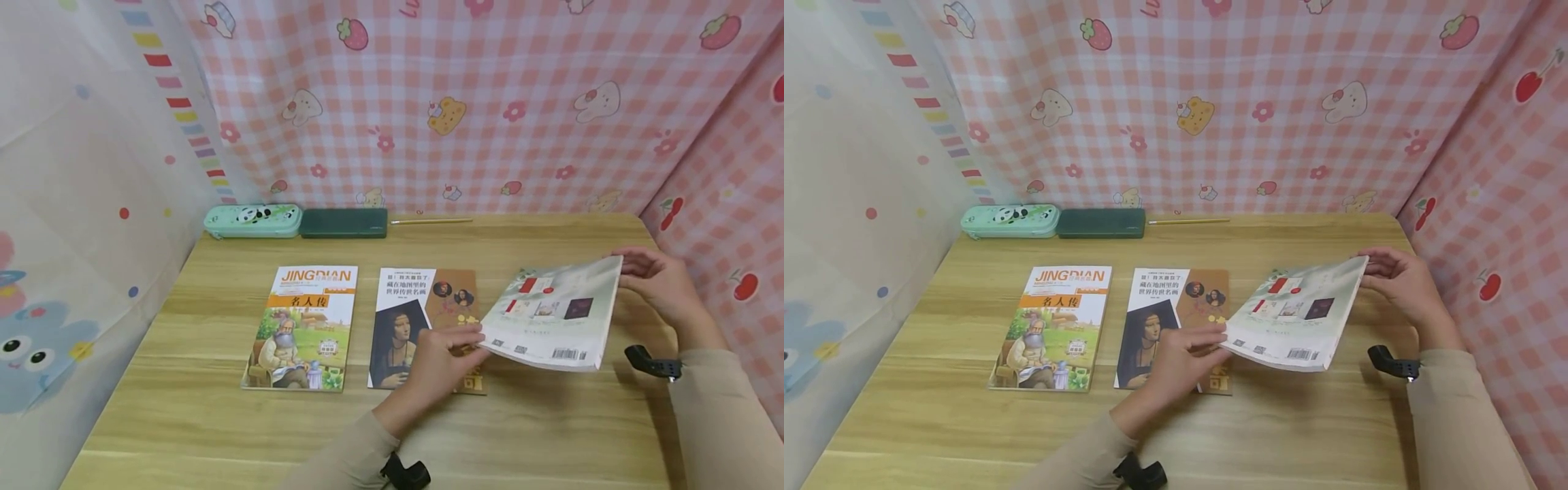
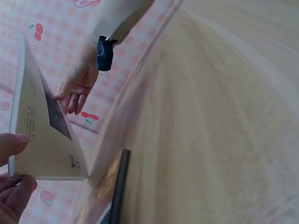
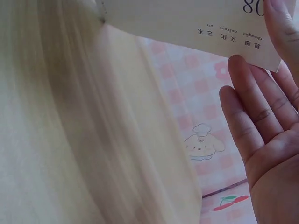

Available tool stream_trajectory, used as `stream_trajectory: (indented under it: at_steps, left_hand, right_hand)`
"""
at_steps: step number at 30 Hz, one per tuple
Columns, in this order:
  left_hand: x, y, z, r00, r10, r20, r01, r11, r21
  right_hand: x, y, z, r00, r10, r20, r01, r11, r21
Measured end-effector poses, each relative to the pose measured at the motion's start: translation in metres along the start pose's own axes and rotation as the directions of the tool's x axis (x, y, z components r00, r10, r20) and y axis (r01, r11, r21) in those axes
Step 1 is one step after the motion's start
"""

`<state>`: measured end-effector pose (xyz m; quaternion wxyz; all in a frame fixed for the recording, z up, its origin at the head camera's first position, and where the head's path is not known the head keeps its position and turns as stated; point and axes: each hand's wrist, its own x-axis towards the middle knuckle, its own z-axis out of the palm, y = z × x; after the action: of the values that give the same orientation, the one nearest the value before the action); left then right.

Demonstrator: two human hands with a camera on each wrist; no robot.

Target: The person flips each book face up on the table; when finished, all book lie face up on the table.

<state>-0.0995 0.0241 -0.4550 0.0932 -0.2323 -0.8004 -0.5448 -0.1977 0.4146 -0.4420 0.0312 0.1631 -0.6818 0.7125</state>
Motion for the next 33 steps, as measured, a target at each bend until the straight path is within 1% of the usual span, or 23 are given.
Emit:
stream_trajectory:
  at_steps: [1,4,6,8,10,14,16,19,21,24,28,30,33]
  left_hand:
    - [0.001,0.001,-0.001,1.000,0.005,-0.004,-0.005,1.000,-0.009]
    - [0.001,0.003,-0.003,0.999,0.027,-0.020,-0.027,0.999,-0.031]
    - [0.002,0.004,-0.004,0.998,0.047,-0.029,-0.048,0.998,-0.028]
    - [0.002,0.004,-0.003,0.997,0.073,-0.035,-0.073,0.997,-0.011]
    - [0.001,0.004,-0.003,0.994,0.103,-0.041,-0.103,0.995,0.005]
    - [0.001,0.004,-0.001,0.982,0.182,-0.054,-0.180,0.983,0.034]
    - [0.000,0.005,0.000,0.974,0.218,-0.055,-0.216,0.975,0.041]
    - [0.000,0.006,0.001,0.967,0.249,-0.049,-0.247,0.968,0.029]
    - [-0.001,0.006,0.001,0.966,0.254,-0.043,-0.254,0.967,0.015]
    - [-0.002,0.006,0.002,0.965,0.261,-0.039,-0.261,0.965,-0.004]
    - [-0.004,0.004,0.003,0.964,0.262,-0.038,-0.262,0.965,-0.005]
    - [-0.005,0.004,0.003,0.971,0.239,-0.030,-0.240,0.971,-0.020]
    - [-0.006,0.005,0.003,0.985,0.175,-0.002,-0.175,0.983,-0.057]
  right_hand:
    - [0.000,-0.002,0.001,1.000,0.006,-0.017,-0.007,1.000,-0.022]
    - [0.001,-0.008,0.003,0.999,0.025,-0.048,-0.027,0.999,-0.046]
    - [0.003,-0.012,0.005,0.997,0.028,-0.068,-0.033,0.997,-0.067]
    - [0.005,-0.016,0.007,0.997,0.013,-0.078,-0.021,0.995,-0.099]
    - [0.008,-0.020,0.009,0.995,-0.003,-0.103,-0.013,0.988,-0.157]
    - [0.016,-0.028,0.015,0.983,-0.018,-0.181,-0.038,0.954,-0.298]
    - [0.019,-0.031,0.019,0.976,-0.019,-0.218,-0.055,0.943,-0.327]
    - [0.022,-0.035,0.022,0.968,-0.028,-0.249,-0.074,0.918,-0.389]
    - [0.024,-0.037,0.024,0.964,-0.023,-0.264,-0.094,0.902,-0.422]
    - [0.025,-0.038,0.026,0.958,0.009,-0.286,-0.144,0.877,-0.458]
    - [0.025,-0.038,0.028,0.947,0.038,-0.320,-0.195,0.858,-0.474]
    - [0.025,-0.036,0.028,0.942,0.038,-0.333,-0.211,0.840,-0.500]
    - [0.026,-0.030,0.029,0.940,0.020,-0.340,-0.218,0.801,-0.557]
